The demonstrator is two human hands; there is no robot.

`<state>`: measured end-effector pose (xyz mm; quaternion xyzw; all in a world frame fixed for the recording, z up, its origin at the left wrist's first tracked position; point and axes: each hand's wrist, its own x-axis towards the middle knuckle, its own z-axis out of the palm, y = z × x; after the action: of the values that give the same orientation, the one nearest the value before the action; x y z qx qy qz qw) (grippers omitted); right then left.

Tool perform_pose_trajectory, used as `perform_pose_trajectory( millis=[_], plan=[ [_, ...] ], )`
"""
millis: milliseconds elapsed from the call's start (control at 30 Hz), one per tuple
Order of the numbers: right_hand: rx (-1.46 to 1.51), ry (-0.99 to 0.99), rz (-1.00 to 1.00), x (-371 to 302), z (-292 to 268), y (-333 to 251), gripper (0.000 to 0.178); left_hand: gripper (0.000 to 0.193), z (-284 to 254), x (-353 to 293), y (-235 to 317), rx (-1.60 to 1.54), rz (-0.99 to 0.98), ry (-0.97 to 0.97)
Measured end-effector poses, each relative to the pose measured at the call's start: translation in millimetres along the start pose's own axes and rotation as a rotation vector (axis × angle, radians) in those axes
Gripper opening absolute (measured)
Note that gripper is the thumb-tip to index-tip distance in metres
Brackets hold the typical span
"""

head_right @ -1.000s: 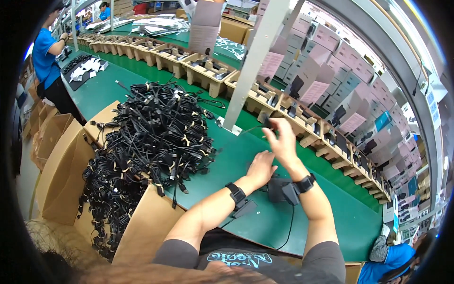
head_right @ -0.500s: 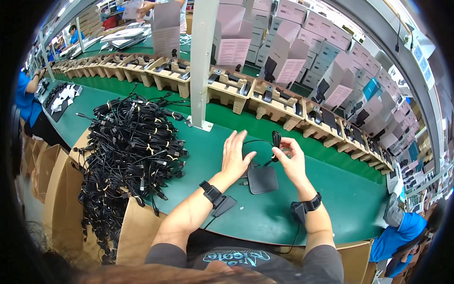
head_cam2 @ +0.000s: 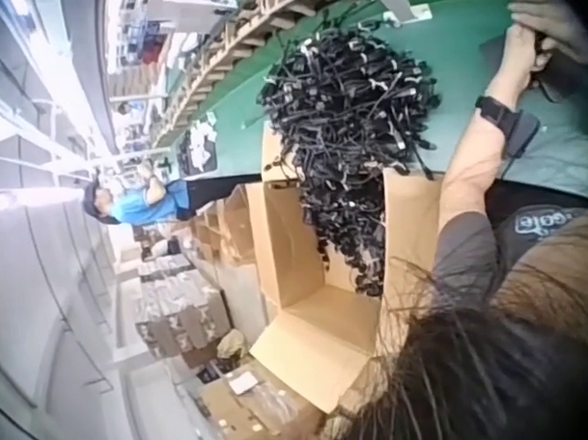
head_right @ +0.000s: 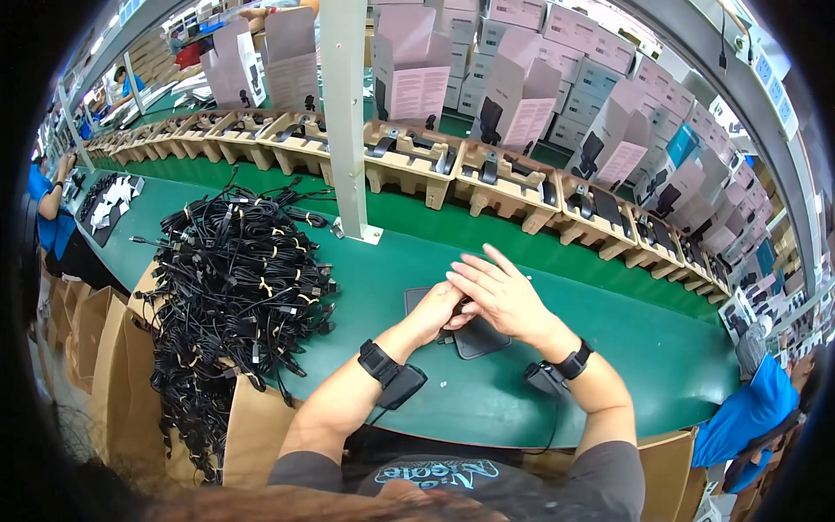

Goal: The person picks up a cable from a box, places a pad into a tray, and then inserts the cable into the tray. They repeat this process, handling cables and pads one at a time and placing them into the trays on the assembly line.

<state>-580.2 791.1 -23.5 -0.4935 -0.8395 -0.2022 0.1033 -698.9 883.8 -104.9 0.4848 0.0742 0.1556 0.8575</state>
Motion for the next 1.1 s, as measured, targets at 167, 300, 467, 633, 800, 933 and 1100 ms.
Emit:
perform_pose_trajectory(
  millis=[167, 300, 467, 633, 800, 933, 1100],
  plan=[
    [-0.033, -0.162, 0.124, -8.4, -9.3, 7.8, 0.056, 0.040, 0.3, -1.3, -1.3, 0.079, 0.038, -0.049],
    [-0.192, 0.088, 0.318, -21.3, -18.4, 37.5, 0.021, 0.028, -11.6, 6.8, 0.8, 0.200, 0.342, 0.227],
    [-0.518, 0.250, 0.802, -36.1, -30.8, 130.2, 0.016, 0.020, -43.5, 15.5, -8.8, 0.316, 0.448, 0.454],
    [-0.733, 0.128, 0.888, -51.9, -29.9, 213.1, 0.028, 0.016, -50.0, 25.1, -15.1, 0.461, 0.500, 0.476],
    [-0.872, -0.167, 0.833, -56.8, -2.5, 261.4, 0.018, 0.016, -53.9, 27.4, -14.4, 0.534, 0.468, 0.484],
    [-0.946, -0.317, 0.688, -56.3, 24.0, 267.9, 0.011, 0.017, -58.0, 25.1, -13.9, 0.522, 0.438, 0.499],
    [-0.689, -0.448, 0.866, -40.2, 32.6, 278.6, 0.017, 0.016, -69.7, 25.2, -16.9, 0.475, 0.459, 0.488]
  ],
)
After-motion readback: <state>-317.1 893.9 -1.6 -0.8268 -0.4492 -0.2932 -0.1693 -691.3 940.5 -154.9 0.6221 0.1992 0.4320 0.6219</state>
